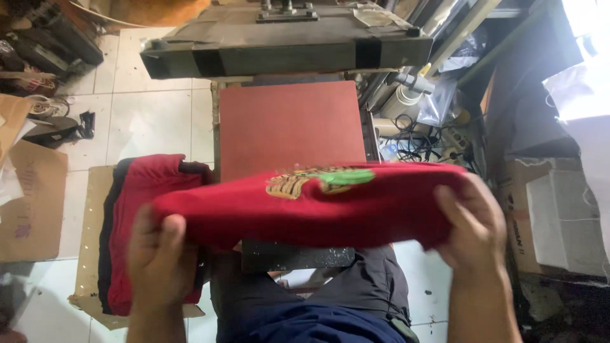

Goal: The person smooths a red t-shirt with a bear graphic on a heat press machine, then removes it and folds it by hand. The person repeatedly folds the shirt into a compact square, adjusting the edges and sleeves, and places the folded shirt on a stack of similar shirts.

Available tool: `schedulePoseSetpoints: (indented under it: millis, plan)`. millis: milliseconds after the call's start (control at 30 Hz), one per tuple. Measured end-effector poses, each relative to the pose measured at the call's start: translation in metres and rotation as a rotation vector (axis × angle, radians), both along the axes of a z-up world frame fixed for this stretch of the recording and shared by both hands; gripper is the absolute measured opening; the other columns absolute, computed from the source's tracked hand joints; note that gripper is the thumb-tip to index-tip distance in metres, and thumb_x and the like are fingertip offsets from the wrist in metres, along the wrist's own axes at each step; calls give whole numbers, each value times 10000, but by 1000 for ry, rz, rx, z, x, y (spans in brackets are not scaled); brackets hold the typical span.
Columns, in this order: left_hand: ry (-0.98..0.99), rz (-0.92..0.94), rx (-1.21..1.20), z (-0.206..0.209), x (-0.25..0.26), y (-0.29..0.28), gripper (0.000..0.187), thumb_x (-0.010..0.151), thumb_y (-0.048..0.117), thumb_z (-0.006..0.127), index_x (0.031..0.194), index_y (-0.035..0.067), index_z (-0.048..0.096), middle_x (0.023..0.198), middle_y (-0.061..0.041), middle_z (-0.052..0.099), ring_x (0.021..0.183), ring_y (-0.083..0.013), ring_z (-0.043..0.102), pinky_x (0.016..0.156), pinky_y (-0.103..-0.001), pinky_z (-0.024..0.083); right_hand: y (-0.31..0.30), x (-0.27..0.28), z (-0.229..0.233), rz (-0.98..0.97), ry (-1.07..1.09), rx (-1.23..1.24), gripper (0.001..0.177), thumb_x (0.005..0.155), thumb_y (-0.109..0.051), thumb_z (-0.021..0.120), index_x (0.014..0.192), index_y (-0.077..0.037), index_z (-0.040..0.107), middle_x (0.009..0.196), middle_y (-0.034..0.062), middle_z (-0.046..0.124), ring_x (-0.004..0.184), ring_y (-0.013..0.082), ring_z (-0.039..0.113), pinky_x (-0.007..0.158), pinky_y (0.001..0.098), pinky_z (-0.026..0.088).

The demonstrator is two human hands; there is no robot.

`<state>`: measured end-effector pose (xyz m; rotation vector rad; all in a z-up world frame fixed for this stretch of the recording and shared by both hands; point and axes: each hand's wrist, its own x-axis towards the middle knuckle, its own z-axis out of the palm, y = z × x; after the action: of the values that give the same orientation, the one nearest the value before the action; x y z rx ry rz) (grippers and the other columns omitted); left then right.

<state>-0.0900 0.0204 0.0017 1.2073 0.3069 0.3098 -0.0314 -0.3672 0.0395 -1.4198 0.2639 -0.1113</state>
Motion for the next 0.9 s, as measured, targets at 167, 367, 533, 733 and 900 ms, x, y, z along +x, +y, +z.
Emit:
schedulePoseSetpoints:
  millis: [167, 367, 533, 733, 900]
  plan:
    - [-15, 3, 116, 68, 30, -15, 359, 990, 290, 585, 1230, 24, 568, 1140, -173, 662, 980, -275, 657, 809, -357, 571, 15, 17, 32, -37, -73, -25, 390, 905, -179, 676, 1265, -37, 629, 1081, 136, 708, 908, 223, 696, 773, 305, 582]
    - [143, -1, 437, 32, 100, -8, 283, 1084, 373, 588, 1076, 90, 563, 927, -64, 553, 923, -188, 508, 916, -372, 444, 36, 81, -20, -54, -25, 183, 274, 943, -10, 691, 1206, -87, 681, 928, 145, 704, 807, 265, 746, 784, 413, 655]
    - [-11, 6, 112, 55, 132, -11, 236, 1054, 306, 627, 1038, 86, 543, 833, -32, 592, 791, -135, 630, 816, -301, 535, 41, 106, 15, -7, -135, 162, 285, 983, -69, 684, 1263, -119, 670, 1018, 133, 715, 908, 258, 748, 881, 469, 658]
    - [79, 42, 460, 28, 118, 1, 513, 1061, 483, 553, 1273, 17, 540, 1216, -212, 593, 1233, -302, 532, 1104, -480, 416, 63, 81, 46, 6, -76, -56, 283, 978, -211, 725, 1257, -207, 679, 1022, 59, 685, 928, 193, 684, 923, 420, 622]
    - [755, -165, 566, -62, 98, -13, 676, 979, 552, 609, 1443, 69, 518, 1555, -211, 466, 1473, -375, 400, 1207, -539, 320, 60, 72, -105, 66, 281, -127, 213, 897, -215, 829, 1059, -95, 763, 832, 97, 647, 795, 210, 633, 774, 366, 560]
